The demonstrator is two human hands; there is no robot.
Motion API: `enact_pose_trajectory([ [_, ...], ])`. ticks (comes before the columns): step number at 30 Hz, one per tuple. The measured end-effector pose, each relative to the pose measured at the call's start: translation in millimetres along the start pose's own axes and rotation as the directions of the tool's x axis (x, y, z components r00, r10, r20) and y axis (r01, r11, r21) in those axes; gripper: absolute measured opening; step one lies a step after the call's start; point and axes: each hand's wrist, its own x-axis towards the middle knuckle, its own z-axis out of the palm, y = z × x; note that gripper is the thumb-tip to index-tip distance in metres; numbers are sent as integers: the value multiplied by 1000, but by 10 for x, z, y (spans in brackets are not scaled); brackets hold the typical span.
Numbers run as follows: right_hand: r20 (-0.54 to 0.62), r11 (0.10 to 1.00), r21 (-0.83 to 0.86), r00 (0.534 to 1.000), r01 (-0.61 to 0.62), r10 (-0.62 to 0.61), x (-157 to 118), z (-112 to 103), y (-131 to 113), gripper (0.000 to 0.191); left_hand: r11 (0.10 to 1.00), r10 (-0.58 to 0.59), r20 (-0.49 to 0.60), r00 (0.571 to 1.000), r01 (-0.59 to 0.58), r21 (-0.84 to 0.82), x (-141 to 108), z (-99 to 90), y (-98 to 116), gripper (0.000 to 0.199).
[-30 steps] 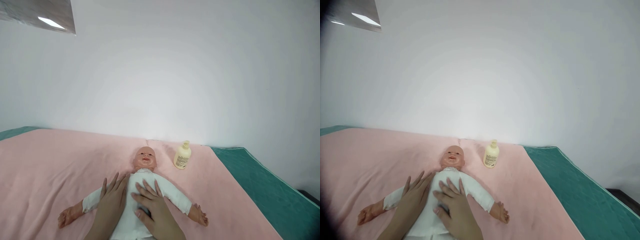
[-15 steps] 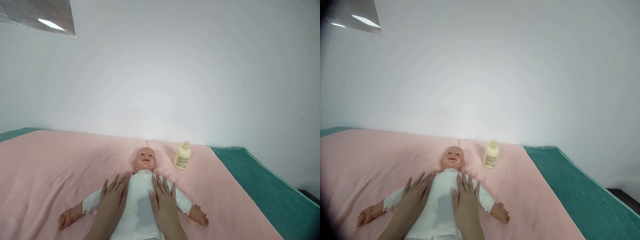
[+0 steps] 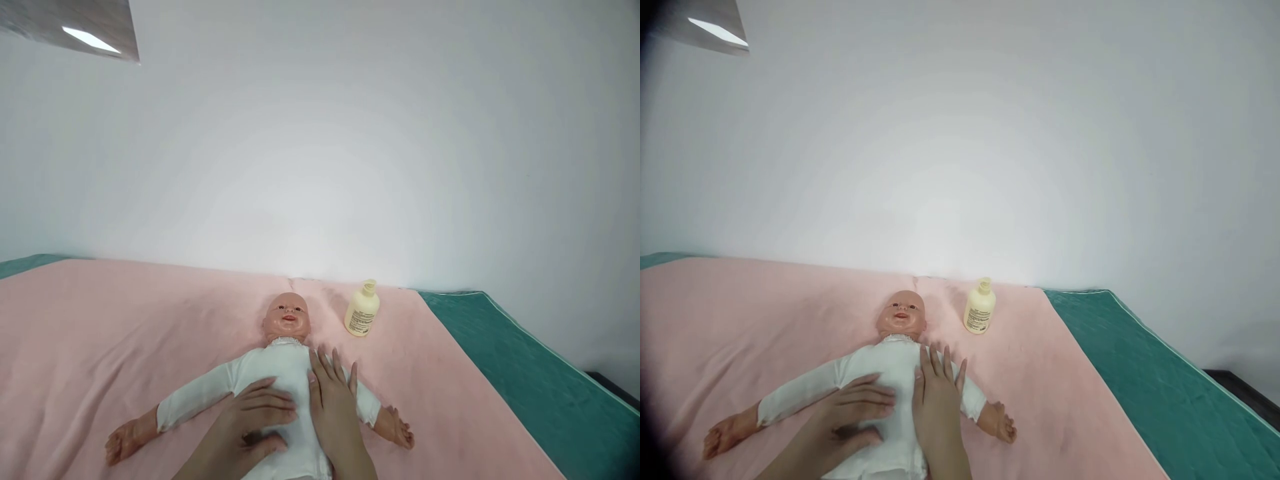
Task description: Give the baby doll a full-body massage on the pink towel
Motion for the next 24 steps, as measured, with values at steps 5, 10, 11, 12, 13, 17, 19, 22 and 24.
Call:
enact_pose_trajectory([
  [5,-1,1000,9,1000,-2,2,2,-6,0,47,998,-32,133,991,38,-42,36,-43,52,36],
  [10,7,1000,11,1000,-12,11,2,5,0,47,994,-104,197,975,107,-4,64,-71,65,51],
  [11,3,1000,11,1000,-10,10,2,10,2,47,993,-114,199,973,115,10,64,-73,62,57],
  [12,-2,1000,10,1000,-8,8,1,16,5,47,992,-124,193,973,122,23,61,-72,57,62],
  [13,-5,1000,9,1000,-7,7,0,21,8,47,991,-131,180,975,126,37,56,-67,48,68],
  [17,-10,1000,4,1000,-5,5,-2,39,14,47,986,-141,100,985,132,97,15,-11,-23,90],
  [19,-15,1000,12,1000,-4,4,-3,43,12,47,979,-161,64,985,151,135,-12,29,-72,102],
  [22,-37,999,44,999,-6,7,-2,43,9,46,966,-195,26,981,187,179,-56,89,-140,115],
  [24,-64,996,93,998,-4,10,-1,33,9,45,963,-199,-3,980,196,186,-86,124,-170,118],
])
